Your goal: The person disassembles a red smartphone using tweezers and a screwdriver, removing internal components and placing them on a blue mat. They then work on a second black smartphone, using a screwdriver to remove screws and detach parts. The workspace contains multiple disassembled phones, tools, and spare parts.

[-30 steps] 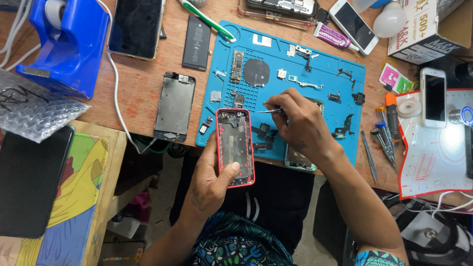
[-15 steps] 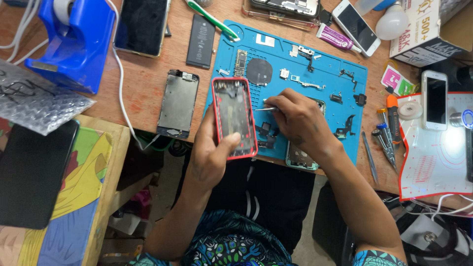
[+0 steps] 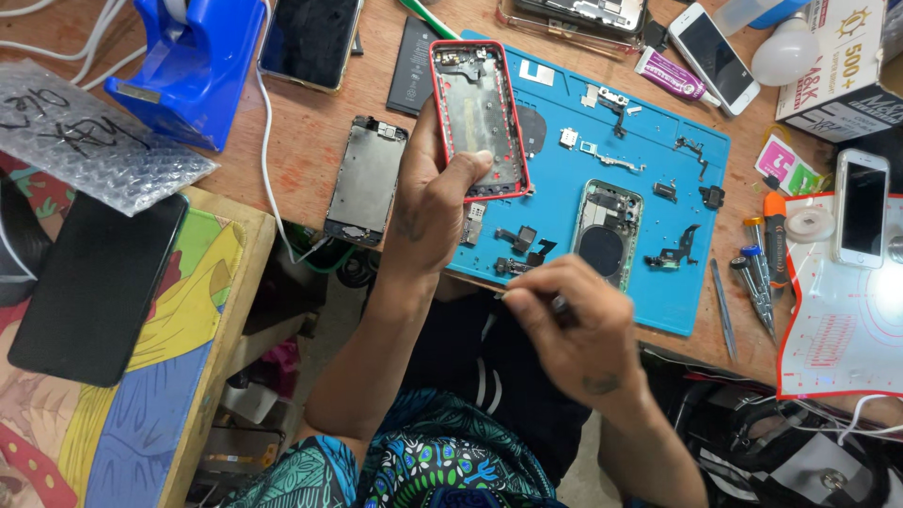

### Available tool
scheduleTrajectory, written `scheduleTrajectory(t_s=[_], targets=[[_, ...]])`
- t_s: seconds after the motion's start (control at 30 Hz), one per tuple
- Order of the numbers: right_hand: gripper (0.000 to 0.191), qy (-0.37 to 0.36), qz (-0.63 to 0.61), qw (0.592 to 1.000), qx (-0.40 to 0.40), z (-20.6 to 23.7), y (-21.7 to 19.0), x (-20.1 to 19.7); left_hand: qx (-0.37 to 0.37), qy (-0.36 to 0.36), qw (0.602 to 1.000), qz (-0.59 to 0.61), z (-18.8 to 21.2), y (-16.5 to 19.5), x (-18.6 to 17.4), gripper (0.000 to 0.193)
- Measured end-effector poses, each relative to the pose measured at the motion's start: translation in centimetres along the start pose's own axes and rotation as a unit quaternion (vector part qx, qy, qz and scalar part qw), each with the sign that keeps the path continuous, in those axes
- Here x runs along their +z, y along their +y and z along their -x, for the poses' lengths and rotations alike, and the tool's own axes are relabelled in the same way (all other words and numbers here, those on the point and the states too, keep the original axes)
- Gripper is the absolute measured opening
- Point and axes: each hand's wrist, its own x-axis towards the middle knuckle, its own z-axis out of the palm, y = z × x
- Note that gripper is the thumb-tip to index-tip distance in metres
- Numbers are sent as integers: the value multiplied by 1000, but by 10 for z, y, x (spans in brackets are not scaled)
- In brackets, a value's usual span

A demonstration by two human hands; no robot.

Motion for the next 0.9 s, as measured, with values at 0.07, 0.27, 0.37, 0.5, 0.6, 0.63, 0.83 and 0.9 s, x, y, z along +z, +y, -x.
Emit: scheduleTrajectory(t_s=[0.07,0.27,0.37,0.5,0.6,0.63,0.83,0.9], targets=[[13,-18,-66,997,18,11,-3,16,9,7,1000,-11,-2,-1,1,62],[24,-76,-217,964,133,26,6,58,24,-7,999,-32,-2,-3,6,64],[29,-76,-279,945,152,29,10,72,25,-8,999,-31,1,-1,8,65],[35,-56,-272,953,118,29,13,85,13,-5,999,-29,4,2,12,67],[36,-57,-320,937,130,30,14,88,18,-9,999,-28,5,4,11,65],[34,-63,-323,934,136,31,14,87,15,-9,999,-31,6,5,11,65],[29,-100,-355,911,185,34,10,81,17,3,999,-42,11,11,13,64],[28,-109,-374,898,206,37,7,80,12,3,999,-40,13,13,12,64]])
